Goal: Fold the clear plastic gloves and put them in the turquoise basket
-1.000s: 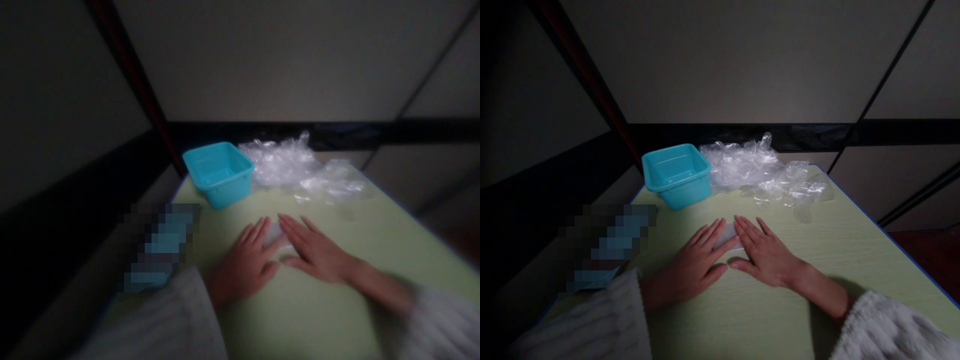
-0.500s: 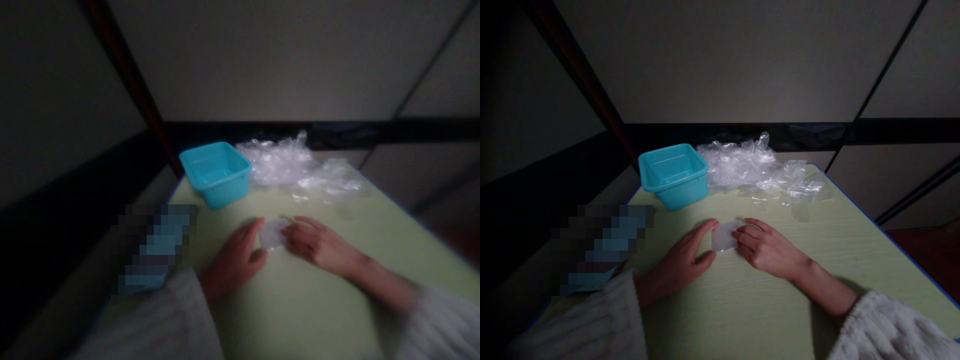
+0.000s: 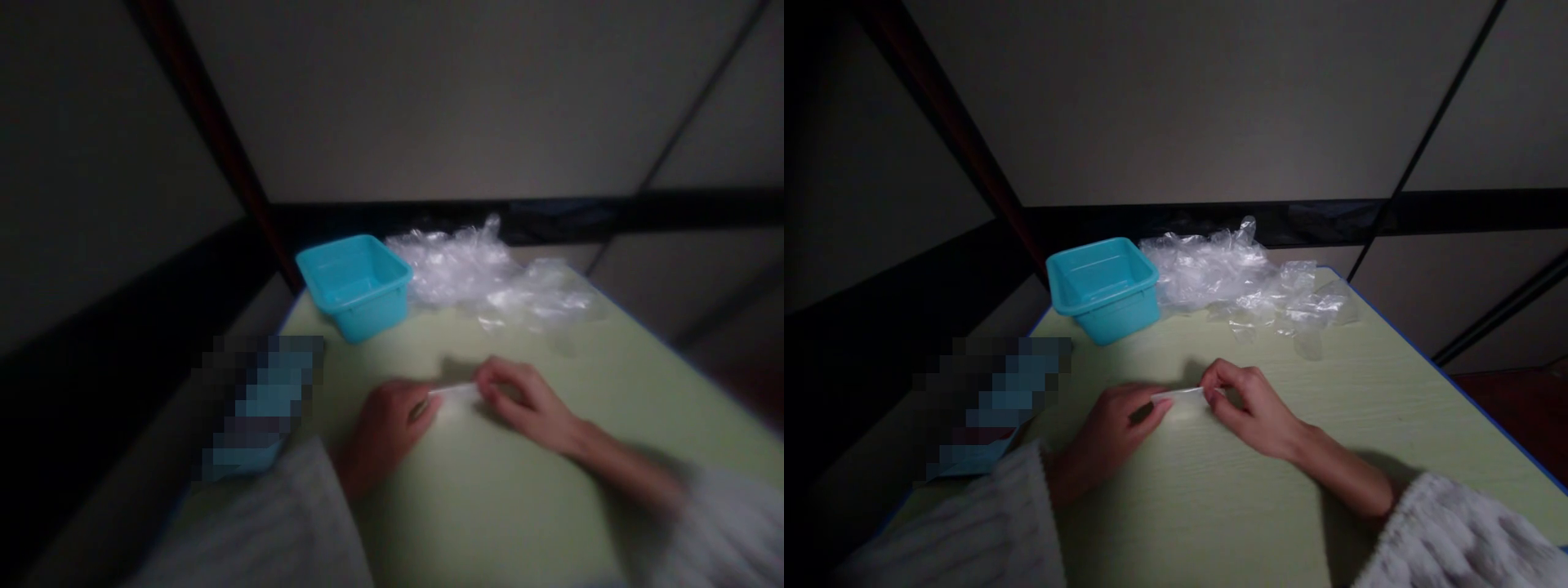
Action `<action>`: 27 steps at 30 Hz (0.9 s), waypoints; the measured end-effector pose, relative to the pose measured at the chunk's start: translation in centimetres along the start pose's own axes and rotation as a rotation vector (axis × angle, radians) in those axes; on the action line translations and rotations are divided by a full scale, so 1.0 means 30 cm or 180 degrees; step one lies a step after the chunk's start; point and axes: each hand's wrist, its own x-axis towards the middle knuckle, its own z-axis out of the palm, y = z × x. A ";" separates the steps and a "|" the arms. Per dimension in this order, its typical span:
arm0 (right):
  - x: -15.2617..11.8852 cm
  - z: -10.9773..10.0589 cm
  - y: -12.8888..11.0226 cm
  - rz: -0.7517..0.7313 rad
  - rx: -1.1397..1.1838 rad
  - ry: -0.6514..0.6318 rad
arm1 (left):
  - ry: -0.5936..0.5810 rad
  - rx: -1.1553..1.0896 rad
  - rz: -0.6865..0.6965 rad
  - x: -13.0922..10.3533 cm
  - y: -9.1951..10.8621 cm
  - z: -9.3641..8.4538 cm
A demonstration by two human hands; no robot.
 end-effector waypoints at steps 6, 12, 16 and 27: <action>0.012 0.027 0.003 0.0530 0.1100 0.0216 | -0.0434 -0.1864 -0.1033 -0.001 0.020 0.020; 0.012 0.064 0.014 0.0729 0.1274 0.0438 | -0.0325 -0.2230 -0.1282 0.008 0.014 0.029; 0.010 0.069 0.017 0.0771 0.1351 0.0480 | -0.0283 -0.2310 -0.1405 0.011 0.035 0.011; 0.010 0.058 0.015 0.0868 0.1433 0.0392 | 0.0108 -0.2079 -0.1453 0.013 0.020 -0.004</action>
